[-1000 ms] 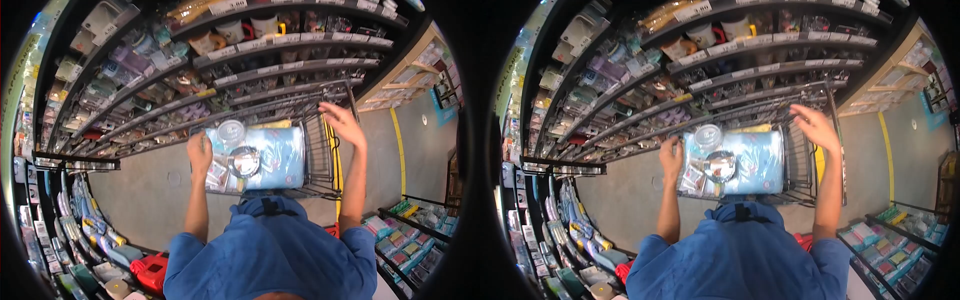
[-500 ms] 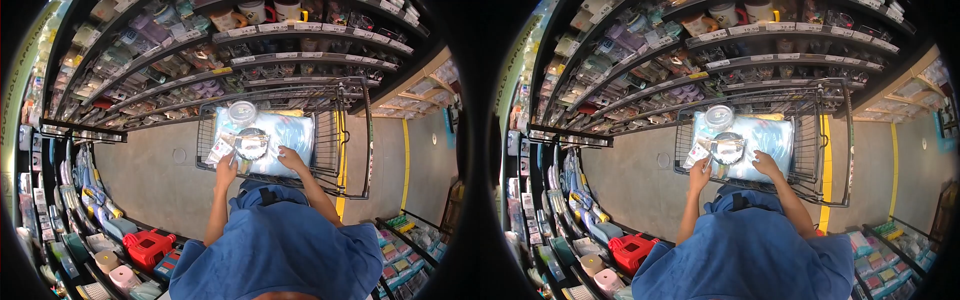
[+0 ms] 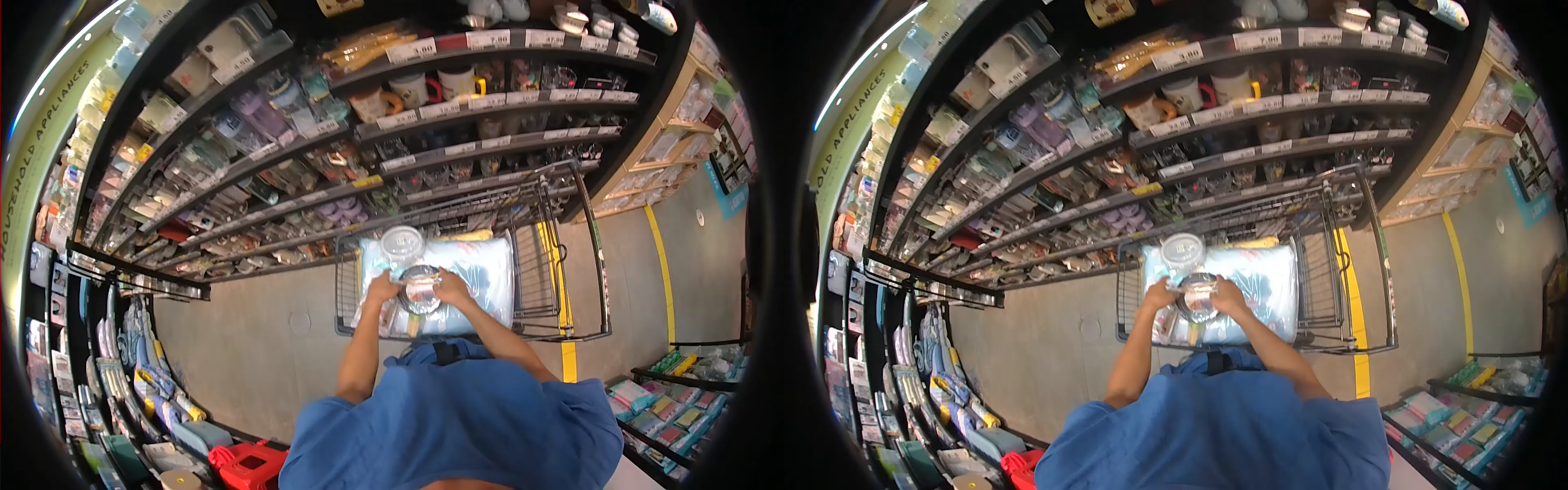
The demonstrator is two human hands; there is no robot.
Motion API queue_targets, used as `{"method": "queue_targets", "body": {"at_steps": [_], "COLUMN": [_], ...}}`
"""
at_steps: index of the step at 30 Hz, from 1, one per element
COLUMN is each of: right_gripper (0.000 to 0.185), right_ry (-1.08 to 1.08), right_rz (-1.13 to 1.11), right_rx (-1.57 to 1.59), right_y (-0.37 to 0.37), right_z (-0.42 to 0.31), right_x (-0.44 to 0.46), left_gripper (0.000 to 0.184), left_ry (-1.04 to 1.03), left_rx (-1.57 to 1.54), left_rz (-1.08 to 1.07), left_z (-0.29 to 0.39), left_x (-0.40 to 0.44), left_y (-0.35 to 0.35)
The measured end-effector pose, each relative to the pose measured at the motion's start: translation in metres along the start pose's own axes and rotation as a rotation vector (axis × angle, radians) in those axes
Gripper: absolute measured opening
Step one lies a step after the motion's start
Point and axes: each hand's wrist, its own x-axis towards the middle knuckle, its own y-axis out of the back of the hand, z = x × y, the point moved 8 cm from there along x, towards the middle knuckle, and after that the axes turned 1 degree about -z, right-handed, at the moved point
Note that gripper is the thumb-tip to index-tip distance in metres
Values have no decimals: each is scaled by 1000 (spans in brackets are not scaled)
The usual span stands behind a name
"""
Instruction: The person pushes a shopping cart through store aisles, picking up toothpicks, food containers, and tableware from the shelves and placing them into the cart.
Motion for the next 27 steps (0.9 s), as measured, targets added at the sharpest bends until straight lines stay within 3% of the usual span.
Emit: {"method": "queue_targets", "body": {"at_steps": [4,8,10,14,15,19,20,21,24,27], "right_gripper": [58,55,55,57,56,58,59,61,65,65], "right_ry": [0,-2,19,162,157,511,650,600,725,714], "right_rz": [24,33,151,379,358,606,715,612,794,898], "right_rx": [30,99,76,305,257,139,10,65,-161,-268], "right_y": [0,10,15,71,101,220,248,273,343,399], "right_z": [-2,-5,0,-30,-54,-170,-203,-228,-299,-351], "right_x": [-3,-12,-10,-15,-17,-25,-30,-26,-14,22], "left_gripper": [37,24,16,14,15,26,29,31,33,31], "left_ry": [-107,-164,-204,-362,-516,-977,-1014,-1077,-1156,-1142], "left_rx": [-35,-49,-161,-228,-205,-18,33,78,203,294], "left_rz": [130,193,249,372,474,809,858,931,1072,1156], "left_z": [10,14,27,72,97,200,221,243,293,331], "left_x": [-4,-14,-27,-40,-50,-99,-106,-117,-117,-98], "left_y": [-3,-1,15,73,103,233,262,290,358,408]}}
